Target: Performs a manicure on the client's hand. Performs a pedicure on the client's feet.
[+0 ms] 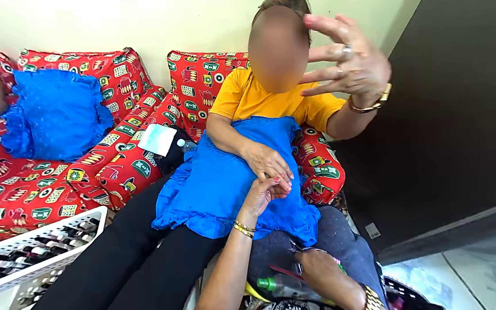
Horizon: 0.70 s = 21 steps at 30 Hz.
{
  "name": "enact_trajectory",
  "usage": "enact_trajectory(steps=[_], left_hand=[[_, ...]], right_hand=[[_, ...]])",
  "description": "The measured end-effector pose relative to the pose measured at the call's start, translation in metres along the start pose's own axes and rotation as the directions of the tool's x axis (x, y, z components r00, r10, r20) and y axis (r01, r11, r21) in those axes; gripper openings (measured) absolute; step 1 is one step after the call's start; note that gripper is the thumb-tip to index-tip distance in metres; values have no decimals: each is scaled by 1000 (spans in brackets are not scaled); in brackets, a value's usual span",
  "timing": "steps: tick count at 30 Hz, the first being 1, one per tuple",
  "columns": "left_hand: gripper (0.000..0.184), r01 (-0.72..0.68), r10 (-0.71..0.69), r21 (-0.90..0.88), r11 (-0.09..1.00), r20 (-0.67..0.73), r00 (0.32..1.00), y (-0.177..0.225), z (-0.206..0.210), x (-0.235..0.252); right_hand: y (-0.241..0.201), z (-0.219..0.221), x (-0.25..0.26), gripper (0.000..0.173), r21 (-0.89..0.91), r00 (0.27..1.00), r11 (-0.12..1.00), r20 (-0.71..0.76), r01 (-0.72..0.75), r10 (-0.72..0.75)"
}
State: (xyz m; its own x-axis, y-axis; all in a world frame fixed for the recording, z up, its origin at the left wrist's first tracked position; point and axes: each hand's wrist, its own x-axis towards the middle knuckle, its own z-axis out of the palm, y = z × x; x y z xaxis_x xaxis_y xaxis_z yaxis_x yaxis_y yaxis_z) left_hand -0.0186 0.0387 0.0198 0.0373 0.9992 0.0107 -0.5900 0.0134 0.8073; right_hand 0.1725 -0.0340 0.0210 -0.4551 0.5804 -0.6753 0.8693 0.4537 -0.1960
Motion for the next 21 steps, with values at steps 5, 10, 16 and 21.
enact_trajectory(steps=[5,10,16,21], left_hand=[[25,-21,21,-40,999,-4,1000,-1,-3,-1],[25,-29,28,-46,999,-19,999,-1,-4,-1],[22,-32,30,-41,999,-50,998,-1,-1,-1],[19,-52,51,-21,998,-61,997,-5,-1,-2]], right_hand=[[3,-7,-13,30,-69,998,996,24,62,-61],[36,-4,-37,33,173,853,876,-373,449,-364],[47,-20,-21,25,380,698,616,-576,690,-426],[32,-85,-5,18,312,467,363,-726,878,-504]])
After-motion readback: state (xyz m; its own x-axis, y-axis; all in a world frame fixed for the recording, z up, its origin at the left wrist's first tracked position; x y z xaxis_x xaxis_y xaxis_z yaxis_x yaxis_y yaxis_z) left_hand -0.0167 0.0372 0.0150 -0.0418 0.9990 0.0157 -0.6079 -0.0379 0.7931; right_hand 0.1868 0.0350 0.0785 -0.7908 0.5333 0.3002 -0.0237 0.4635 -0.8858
